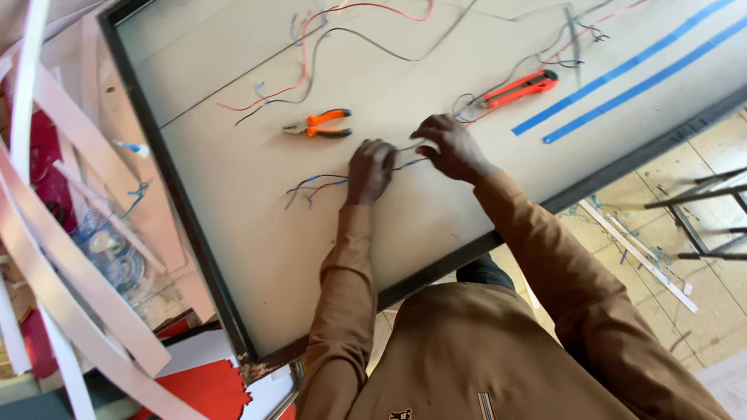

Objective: The person wraps blue electrical tape around the ends of several exposed wires lying on a white work surface. The hands repeatedly twist and secure the tape over the wire connections. Tools including pliers and a utility knife are visible on the table but are not used during the clip.

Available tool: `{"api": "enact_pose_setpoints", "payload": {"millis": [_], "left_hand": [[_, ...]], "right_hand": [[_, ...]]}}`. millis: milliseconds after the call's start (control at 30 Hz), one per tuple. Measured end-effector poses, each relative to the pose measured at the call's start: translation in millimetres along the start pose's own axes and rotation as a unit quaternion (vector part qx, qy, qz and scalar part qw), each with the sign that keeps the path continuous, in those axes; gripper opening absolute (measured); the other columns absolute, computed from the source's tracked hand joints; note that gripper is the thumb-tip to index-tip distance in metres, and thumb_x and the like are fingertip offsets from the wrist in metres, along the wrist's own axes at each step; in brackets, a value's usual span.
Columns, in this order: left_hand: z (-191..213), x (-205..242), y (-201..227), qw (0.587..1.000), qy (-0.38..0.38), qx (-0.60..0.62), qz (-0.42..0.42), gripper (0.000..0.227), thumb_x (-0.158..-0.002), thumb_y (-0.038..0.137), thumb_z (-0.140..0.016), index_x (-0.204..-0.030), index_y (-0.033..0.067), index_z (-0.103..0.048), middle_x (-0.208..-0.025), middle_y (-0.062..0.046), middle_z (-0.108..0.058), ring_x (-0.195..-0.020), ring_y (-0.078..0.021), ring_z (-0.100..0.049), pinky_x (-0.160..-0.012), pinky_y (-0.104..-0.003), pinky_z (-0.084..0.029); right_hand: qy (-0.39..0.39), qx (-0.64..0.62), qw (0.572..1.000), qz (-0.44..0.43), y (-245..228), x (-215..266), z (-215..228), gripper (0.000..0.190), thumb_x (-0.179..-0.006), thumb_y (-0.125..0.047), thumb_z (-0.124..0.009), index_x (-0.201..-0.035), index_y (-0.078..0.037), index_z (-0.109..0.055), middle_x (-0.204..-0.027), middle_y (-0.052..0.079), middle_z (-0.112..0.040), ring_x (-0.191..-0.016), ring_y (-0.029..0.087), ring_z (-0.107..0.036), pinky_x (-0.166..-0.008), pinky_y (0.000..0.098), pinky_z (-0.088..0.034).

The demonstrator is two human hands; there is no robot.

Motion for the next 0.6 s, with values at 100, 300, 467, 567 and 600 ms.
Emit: {"api": "enact_pose_setpoints", "payload": {"millis": [100, 300, 467, 567, 600], "left_hand": [[16, 0, 15, 0.998, 0.048, 0.026, 0.014, 0.018, -0.11, 0.028, -0.075, -0.117, 0.0126, -0.08, -0.102, -0.011, -0.073, -0.102, -0.0393, -0.072, -0.093, -0.049, -0.06], [14, -21, 70, 0.987, 0.153, 0.054, -0.014, 0.024, -0.116, 0.025, -0.07, -0.132, 0.0076, -0.073, -0.113, -0.01, -0.069, -0.108, -0.033, -0.073, -0.099, -0.046, -0.06], [-22, -55, 167, 0.983, 0.076, 0.169, -0.001, 0.015, -0.111, 0.014, -0.072, -0.121, 0.0047, -0.073, -0.1, -0.017, -0.068, -0.096, -0.0447, -0.071, -0.085, -0.052, -0.06], [-60, -81, 200, 0.977, 0.042, 0.207, 0.009, 0.014, -0.109, 0.016, -0.074, -0.12, 0.0065, -0.075, -0.1, -0.015, -0.071, -0.096, -0.0405, -0.075, -0.082, -0.046, -0.063], [-73, -83, 211, 0.977, 0.015, 0.214, 0.011, 0.018, -0.106, 0.014, -0.077, -0.123, 0.0092, -0.078, -0.103, -0.009, -0.076, -0.097, -0.0315, -0.079, -0.081, -0.039, -0.066]], "right_hand": [[0.006, 0.044, 0.994, -0.103, 2, 31, 75, 0.025, -0.106, -0.026, -0.083, -0.118, -0.005, -0.076, -0.114, 0.024, -0.074, -0.113, 0.054, -0.071, -0.095, 0.0636, -0.056], [-0.017, 0.207, 0.94, -0.27, 102, 147, 142, 0.032, -0.102, -0.038, -0.089, -0.125, -0.018, -0.078, -0.118, 0.012, -0.074, -0.113, 0.044, -0.074, -0.09, 0.061, -0.061], [0.022, 0.229, 0.954, -0.193, 160, 173, 129, 0.024, -0.101, -0.034, -0.086, -0.109, -0.015, -0.074, -0.101, 0.013, -0.07, -0.094, 0.044, -0.076, -0.076, 0.0606, -0.063], [0.031, 0.278, 0.948, -0.148, 184, 166, 126, 0.02, -0.101, -0.036, -0.079, -0.095, -0.02, -0.069, -0.093, 0.006, -0.067, -0.085, 0.036, -0.076, -0.067, 0.054, -0.062], [0.037, 0.309, 0.941, -0.135, 183, 171, 123, 0.023, -0.099, -0.042, -0.078, -0.088, -0.026, -0.066, -0.092, -0.001, -0.065, -0.082, 0.029, -0.076, -0.062, 0.0472, -0.063]]}}
Point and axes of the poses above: each hand's wrist, its own x-axis away from the middle knuckle, its own z-axis out of the back of the hand, y = z × x, the point moved 1 cm from there along -x, towards the middle knuckle
